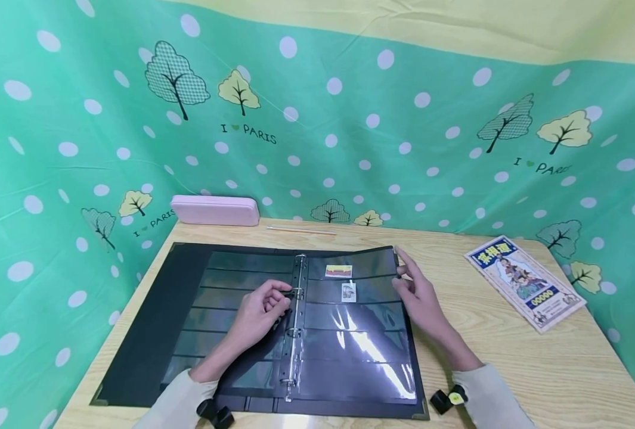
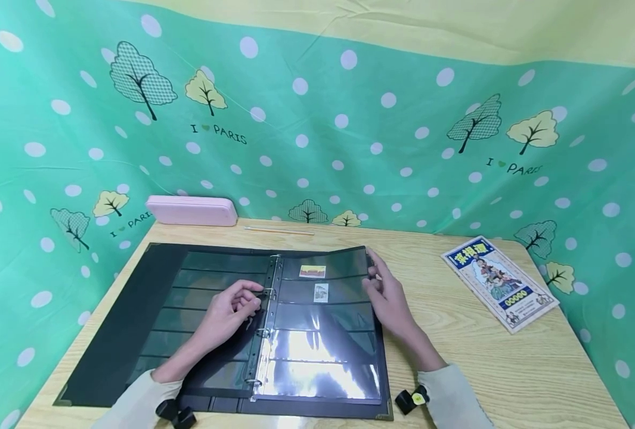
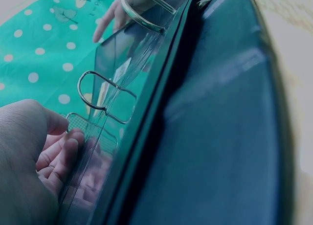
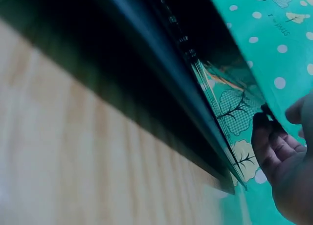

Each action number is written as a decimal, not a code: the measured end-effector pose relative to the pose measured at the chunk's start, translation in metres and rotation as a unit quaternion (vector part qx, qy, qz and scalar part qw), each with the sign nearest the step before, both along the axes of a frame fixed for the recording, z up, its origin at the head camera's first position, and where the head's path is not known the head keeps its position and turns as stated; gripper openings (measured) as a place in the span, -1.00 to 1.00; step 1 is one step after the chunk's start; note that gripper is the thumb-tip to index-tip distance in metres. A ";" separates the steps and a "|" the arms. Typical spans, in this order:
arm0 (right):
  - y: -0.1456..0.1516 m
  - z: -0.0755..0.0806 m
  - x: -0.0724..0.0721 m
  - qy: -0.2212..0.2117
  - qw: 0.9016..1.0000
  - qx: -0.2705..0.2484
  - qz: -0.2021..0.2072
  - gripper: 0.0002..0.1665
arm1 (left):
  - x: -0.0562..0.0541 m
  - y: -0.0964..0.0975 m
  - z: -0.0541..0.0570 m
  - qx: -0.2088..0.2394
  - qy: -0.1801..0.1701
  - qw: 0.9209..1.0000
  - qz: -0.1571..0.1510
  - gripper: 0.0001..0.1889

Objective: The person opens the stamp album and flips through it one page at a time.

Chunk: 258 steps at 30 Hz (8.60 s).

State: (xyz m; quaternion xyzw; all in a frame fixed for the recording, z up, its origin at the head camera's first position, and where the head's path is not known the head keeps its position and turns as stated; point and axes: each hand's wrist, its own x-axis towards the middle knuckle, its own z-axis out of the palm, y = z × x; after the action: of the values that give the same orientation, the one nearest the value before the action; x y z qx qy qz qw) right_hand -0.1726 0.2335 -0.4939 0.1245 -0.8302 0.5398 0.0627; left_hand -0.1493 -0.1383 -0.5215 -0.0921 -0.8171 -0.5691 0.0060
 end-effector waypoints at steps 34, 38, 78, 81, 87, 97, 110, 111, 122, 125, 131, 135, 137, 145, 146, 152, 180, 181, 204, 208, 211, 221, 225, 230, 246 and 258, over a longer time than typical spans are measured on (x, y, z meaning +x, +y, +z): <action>-0.017 0.027 0.025 0.051 0.971 -0.152 0.178 -0.37 | 0.000 -0.001 -0.002 0.006 0.022 1.000 -0.016 -0.75; -0.027 0.026 0.030 0.033 0.975 -0.135 0.174 -0.40 | 0.001 -0.001 0.004 -0.011 0.016 0.999 -0.034 -0.68; -0.060 0.030 0.055 0.033 0.991 0.057 0.119 -0.42 | 0.061 0.046 0.115 -0.049 0.025 0.998 -0.007 -0.73; -0.053 0.027 0.048 0.026 0.990 0.081 0.115 -0.45 | 0.060 0.038 0.121 -0.053 0.010 0.999 -0.009 -0.72; -0.039 0.019 0.035 0.008 0.979 0.168 0.115 -0.33 | 0.052 0.018 0.132 -0.049 -0.019 0.999 0.009 -0.70; -0.017 -0.004 0.014 0.011 0.955 0.284 0.088 -0.13 | 0.034 -0.029 0.146 -0.049 -0.026 0.998 0.033 -0.70; -0.014 -0.009 0.008 0.008 0.948 0.306 0.091 -0.10 | 0.027 -0.055 0.155 -0.113 -0.007 0.993 0.044 -0.71; -0.014 -0.009 0.008 0.007 0.947 0.307 0.090 -0.10 | 0.027 -0.054 0.157 -0.120 -0.003 0.992 0.044 -0.70; -0.013 -0.008 0.010 0.007 0.947 0.310 0.087 -0.10 | 0.029 -0.047 0.177 -0.144 0.018 0.987 0.065 -0.68; -0.013 -0.009 0.009 0.009 0.947 0.309 0.088 -0.10 | 0.027 -0.054 0.178 -0.147 0.016 0.986 0.070 -0.69; -0.011 -0.010 0.010 0.012 0.946 0.313 0.087 -0.10 | 0.023 -0.073 0.176 -0.166 0.000 0.984 0.059 -0.70; -0.012 -0.011 0.009 0.010 0.945 0.316 0.085 -0.09 | 0.025 -0.089 0.175 -0.195 -0.003 0.979 0.051 -0.70; -0.012 -0.011 0.009 0.008 0.945 0.316 0.087 -0.08 | 0.026 -0.098 0.173 -0.205 -0.007 0.978 0.045 -0.70; -0.012 -0.011 0.010 0.006 0.945 0.314 0.090 -0.08 | 0.033 -0.132 0.150 -0.224 -0.060 0.972 0.033 -0.72; -0.012 -0.011 0.010 0.008 0.945 0.313 0.091 -0.08 | 0.034 -0.137 0.146 -0.224 -0.068 0.972 0.032 -0.72; -0.010 -0.012 0.010 0.013 0.946 0.311 0.092 -0.09 | 0.027 -0.159 0.114 -0.242 -0.094 0.965 0.029 -0.74; -0.011 -0.013 0.010 0.000 0.945 0.315 0.090 -0.09 | 0.027 -0.160 0.055 -0.293 -0.076 0.948 0.093 -0.62; -0.011 -0.013 0.010 0.000 0.945 0.314 0.090 -0.08 | 0.028 -0.159 0.053 -0.292 -0.072 0.948 0.099 -0.62; -0.011 -0.012 0.012 0.002 0.945 0.314 0.093 -0.09 | 0.039 -0.137 0.050 -0.313 -0.027 0.939 0.141 -0.65; -0.010 -0.012 0.011 0.004 0.945 0.315 0.092 -0.09 | 0.042 -0.120 0.052 -0.308 0.003 0.943 0.126 -0.69; -0.010 -0.012 0.011 0.006 0.944 0.316 0.092 -0.09 | 0.044 -0.103 0.052 -0.292 0.032 0.950 0.106 -0.75; -0.010 -0.013 0.012 0.005 0.945 0.313 0.093 -0.09 | 0.050 -0.053 0.044 -0.187 0.043 0.981 0.025 -0.84; -0.010 -0.013 0.011 0.003 0.946 0.311 0.094 -0.09 | 0.053 -0.034 0.040 -0.129 0.019 0.991 -0.018 -0.85; -0.009 -0.014 0.010 0.004 0.946 0.311 0.094 -0.09 | 0.054 -0.016 0.034 -0.074 0.013 0.996 -0.050 -0.88; -0.009 -0.014 0.010 0.010 0.944 0.315 0.096 -0.10 | 0.046 0.005 0.004 0.024 0.004 1.000 -0.013 -0.87; -0.007 -0.012 0.005 0.036 0.950 0.294 0.104 -0.20 | 0.045 0.005 0.000 0.016 0.025 1.000 -0.008 -0.90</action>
State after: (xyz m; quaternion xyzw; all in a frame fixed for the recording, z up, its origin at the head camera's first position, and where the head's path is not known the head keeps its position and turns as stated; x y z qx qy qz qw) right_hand -0.1672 0.2268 -0.5057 0.2422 -0.9317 0.2707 -0.0036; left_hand -0.1045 -0.1331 -0.5216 -0.1121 -0.8067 -0.5798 0.0234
